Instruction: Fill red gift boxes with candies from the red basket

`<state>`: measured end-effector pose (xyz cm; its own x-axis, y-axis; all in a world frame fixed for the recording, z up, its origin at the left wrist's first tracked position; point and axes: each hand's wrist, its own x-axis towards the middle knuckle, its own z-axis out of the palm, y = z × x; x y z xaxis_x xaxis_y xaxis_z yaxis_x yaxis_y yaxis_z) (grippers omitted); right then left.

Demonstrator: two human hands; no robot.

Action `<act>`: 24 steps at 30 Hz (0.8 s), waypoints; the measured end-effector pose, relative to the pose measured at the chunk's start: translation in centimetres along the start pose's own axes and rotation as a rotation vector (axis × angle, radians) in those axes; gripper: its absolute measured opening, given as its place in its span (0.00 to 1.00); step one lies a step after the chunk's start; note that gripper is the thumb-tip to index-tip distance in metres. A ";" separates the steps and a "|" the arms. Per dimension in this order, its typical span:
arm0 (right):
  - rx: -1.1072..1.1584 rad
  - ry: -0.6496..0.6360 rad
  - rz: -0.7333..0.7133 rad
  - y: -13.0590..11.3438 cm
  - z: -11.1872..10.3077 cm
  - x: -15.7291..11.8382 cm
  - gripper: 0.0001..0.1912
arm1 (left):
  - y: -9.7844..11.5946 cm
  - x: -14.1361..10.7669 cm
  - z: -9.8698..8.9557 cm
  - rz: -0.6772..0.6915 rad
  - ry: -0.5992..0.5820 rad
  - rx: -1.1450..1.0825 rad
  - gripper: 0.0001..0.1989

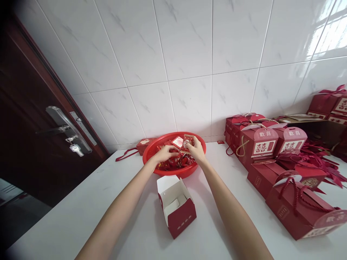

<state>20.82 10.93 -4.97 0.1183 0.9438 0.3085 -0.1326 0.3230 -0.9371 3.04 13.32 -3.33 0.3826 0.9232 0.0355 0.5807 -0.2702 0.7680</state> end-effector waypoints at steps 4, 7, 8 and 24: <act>0.011 -0.030 -0.002 -0.3 0.0 -0.2 0.16 | 0.0 0.1 -0.4 0.027 0.187 -0.238 0.10; 0.012 -0.043 0.008 -0.4 0.0 -0.3 0.16 | -0.1 0.1 -0.4 -0.003 0.223 -0.373 0.11; 0.011 -0.044 0.012 -0.4 0.0 -0.3 0.16 | -0.1 0.1 -0.5 -0.012 0.230 -0.407 0.11; -0.023 -0.073 -0.004 -0.3 -0.1 -0.4 0.19 | -0.4 0.2 -0.6 -0.018 0.206 -0.495 0.11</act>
<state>20.90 10.41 -4.87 0.0470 0.9453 0.3229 -0.1098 0.3262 -0.9389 2.39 13.76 -3.27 0.1976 0.9745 0.1063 0.1587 -0.1388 0.9775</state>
